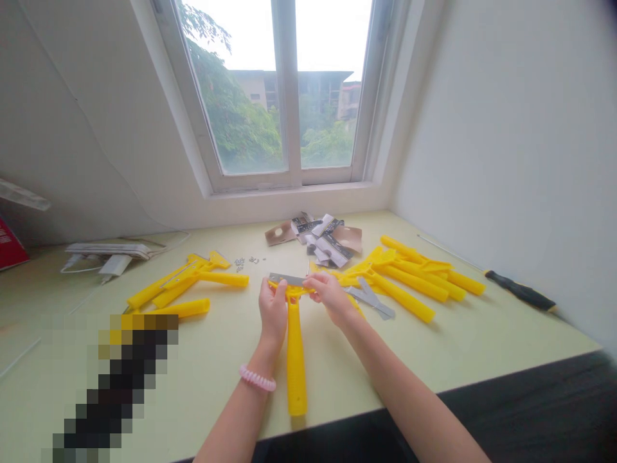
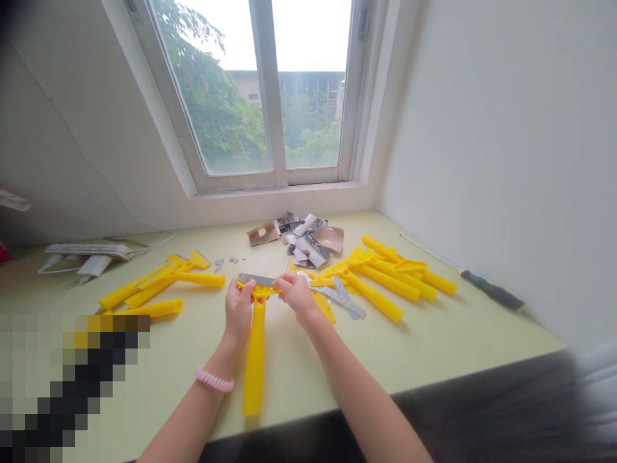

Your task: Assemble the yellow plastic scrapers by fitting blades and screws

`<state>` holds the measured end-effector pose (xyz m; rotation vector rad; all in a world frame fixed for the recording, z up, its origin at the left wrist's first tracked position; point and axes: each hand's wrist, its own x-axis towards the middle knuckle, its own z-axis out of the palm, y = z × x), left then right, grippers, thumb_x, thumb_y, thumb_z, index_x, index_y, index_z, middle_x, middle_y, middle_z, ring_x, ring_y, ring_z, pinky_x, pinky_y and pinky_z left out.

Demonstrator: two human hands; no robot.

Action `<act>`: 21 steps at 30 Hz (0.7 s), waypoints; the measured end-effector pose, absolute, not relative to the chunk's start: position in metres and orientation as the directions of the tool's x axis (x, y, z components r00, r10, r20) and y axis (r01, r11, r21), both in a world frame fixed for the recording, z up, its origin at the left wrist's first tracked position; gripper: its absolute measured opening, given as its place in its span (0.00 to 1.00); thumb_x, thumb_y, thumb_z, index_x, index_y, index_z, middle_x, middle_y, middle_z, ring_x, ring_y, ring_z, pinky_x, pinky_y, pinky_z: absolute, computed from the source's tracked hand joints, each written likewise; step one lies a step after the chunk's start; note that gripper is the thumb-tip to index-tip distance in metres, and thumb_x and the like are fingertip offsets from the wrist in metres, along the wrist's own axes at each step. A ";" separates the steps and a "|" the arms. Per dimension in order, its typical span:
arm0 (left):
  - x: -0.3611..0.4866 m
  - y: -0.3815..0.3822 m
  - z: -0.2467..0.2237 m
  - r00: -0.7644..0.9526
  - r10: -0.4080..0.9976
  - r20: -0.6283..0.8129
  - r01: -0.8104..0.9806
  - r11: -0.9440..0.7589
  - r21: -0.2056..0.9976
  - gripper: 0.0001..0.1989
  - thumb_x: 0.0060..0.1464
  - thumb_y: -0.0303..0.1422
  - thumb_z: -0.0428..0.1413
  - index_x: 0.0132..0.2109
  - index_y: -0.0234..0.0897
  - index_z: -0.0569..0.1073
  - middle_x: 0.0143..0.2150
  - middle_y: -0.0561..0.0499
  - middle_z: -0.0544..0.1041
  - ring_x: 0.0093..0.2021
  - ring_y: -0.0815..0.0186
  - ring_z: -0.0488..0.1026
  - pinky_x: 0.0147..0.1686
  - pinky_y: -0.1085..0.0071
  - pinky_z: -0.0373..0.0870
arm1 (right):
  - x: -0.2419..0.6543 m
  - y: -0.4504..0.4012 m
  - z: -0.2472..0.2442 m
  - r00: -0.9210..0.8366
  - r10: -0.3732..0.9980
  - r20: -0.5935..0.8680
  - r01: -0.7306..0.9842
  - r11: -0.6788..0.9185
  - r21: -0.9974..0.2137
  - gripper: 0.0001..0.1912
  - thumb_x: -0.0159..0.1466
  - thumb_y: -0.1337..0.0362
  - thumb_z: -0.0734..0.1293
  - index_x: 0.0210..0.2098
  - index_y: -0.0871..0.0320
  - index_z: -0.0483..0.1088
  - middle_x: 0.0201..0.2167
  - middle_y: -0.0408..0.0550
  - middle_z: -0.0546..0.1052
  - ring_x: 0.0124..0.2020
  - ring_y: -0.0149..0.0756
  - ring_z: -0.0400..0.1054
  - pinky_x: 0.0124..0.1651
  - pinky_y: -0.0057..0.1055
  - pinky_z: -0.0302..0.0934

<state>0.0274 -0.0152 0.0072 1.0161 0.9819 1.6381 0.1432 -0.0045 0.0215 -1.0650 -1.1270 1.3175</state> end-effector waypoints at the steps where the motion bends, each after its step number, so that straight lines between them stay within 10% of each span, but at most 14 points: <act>1: 0.029 -0.015 0.007 -0.185 0.973 0.141 -0.325 -0.196 0.925 0.10 0.48 0.36 0.52 0.35 0.37 0.60 0.26 0.57 0.69 0.21 0.73 0.69 0.22 0.76 0.64 | 0.143 -0.004 0.020 -0.026 1.000 0.009 -0.157 0.005 -0.988 0.05 0.46 0.65 0.63 0.18 0.60 0.64 0.15 0.38 0.62 0.17 0.22 0.51 0.21 0.24 0.44; 9: 0.036 -0.020 0.012 0.053 0.998 -0.041 -0.319 0.056 0.946 0.14 0.46 0.40 0.51 0.35 0.32 0.63 0.20 0.55 0.69 0.12 0.72 0.64 0.13 0.76 0.58 | 0.147 -0.001 0.015 -0.010 0.997 0.071 -0.045 0.071 -0.996 0.05 0.48 0.65 0.62 0.18 0.60 0.65 0.15 0.39 0.65 0.18 0.25 0.56 0.23 0.24 0.49; 16: 0.033 -0.018 0.010 0.018 1.000 0.001 -0.310 0.004 0.951 0.12 0.48 0.39 0.49 0.29 0.32 0.63 0.18 0.56 0.67 0.10 0.73 0.62 0.10 0.76 0.56 | 0.153 0.000 0.020 -0.099 0.992 0.080 0.109 0.091 -0.990 0.09 0.51 0.61 0.62 0.24 0.61 0.69 0.19 0.43 0.69 0.20 0.27 0.59 0.22 0.24 0.51; 21: 0.027 -0.015 0.012 -0.105 0.994 -0.036 -0.306 0.002 0.952 0.11 0.46 0.38 0.50 0.28 0.33 0.62 0.17 0.56 0.68 0.10 0.72 0.62 0.10 0.75 0.57 | 0.169 0.004 0.024 0.139 0.949 0.283 0.383 0.212 -0.899 0.14 0.55 0.57 0.59 0.31 0.59 0.71 0.29 0.46 0.75 0.30 0.33 0.66 0.33 0.28 0.58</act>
